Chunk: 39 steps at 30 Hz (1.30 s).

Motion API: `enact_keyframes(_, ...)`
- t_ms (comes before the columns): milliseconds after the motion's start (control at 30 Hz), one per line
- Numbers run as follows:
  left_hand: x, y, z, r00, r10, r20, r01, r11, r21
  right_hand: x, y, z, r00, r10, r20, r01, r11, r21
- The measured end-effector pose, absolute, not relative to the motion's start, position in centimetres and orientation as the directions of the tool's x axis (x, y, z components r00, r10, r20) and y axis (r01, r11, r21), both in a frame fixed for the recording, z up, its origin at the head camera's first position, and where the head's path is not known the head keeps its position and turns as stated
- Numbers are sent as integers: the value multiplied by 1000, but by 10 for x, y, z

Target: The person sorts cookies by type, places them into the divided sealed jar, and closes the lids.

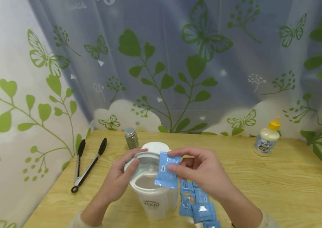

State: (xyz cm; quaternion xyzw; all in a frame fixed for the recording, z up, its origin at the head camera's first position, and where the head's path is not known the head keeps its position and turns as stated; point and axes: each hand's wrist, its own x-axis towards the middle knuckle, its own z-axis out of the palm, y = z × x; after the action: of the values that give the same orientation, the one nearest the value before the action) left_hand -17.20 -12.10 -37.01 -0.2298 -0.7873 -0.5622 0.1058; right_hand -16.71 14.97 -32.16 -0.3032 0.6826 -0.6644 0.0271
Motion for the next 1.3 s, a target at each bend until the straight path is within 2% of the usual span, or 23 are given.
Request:
enact_keyframes(200, -172, -121, -369, -868, 240, 435, 491, 279, 825, -166, 134, -316, -788, -459, 412, -413, -103, -905)
enact_keyframes(300, -172, -120, -369, -868, 239, 435, 491, 280, 825, -165, 128, -317, -762, -446, 469, -472, -111, -874)
enact_keyframes(500, -172, -120, -369, -862, 241, 445, 501, 280, 819, -161, 120, -323, -670, -450, 590, -639, -55, -767)
enact_keyframes(600, -172, -120, -370, -856, 239, 458, 513, 289, 808, -161, 120, -325, -641, -472, 605, -675, -30, -738)
enact_keyframes(800, -172, -120, -372, -857, 229, 461, 513, 304, 803, -163, 125, -327, -675, -516, 527, -568, -92, -818)
enact_keyframes(967, -171, -121, -373, -864, 236, 445, 500, 299, 813, -163, 129, -327, -710, -558, 430, -479, -66, -875)
enact_keyframes(1300, -172, -119, -373, -866, 221, 448, 497, 295, 816, -166, 141, -331, -705, -623, 339, -336, -128, -933)
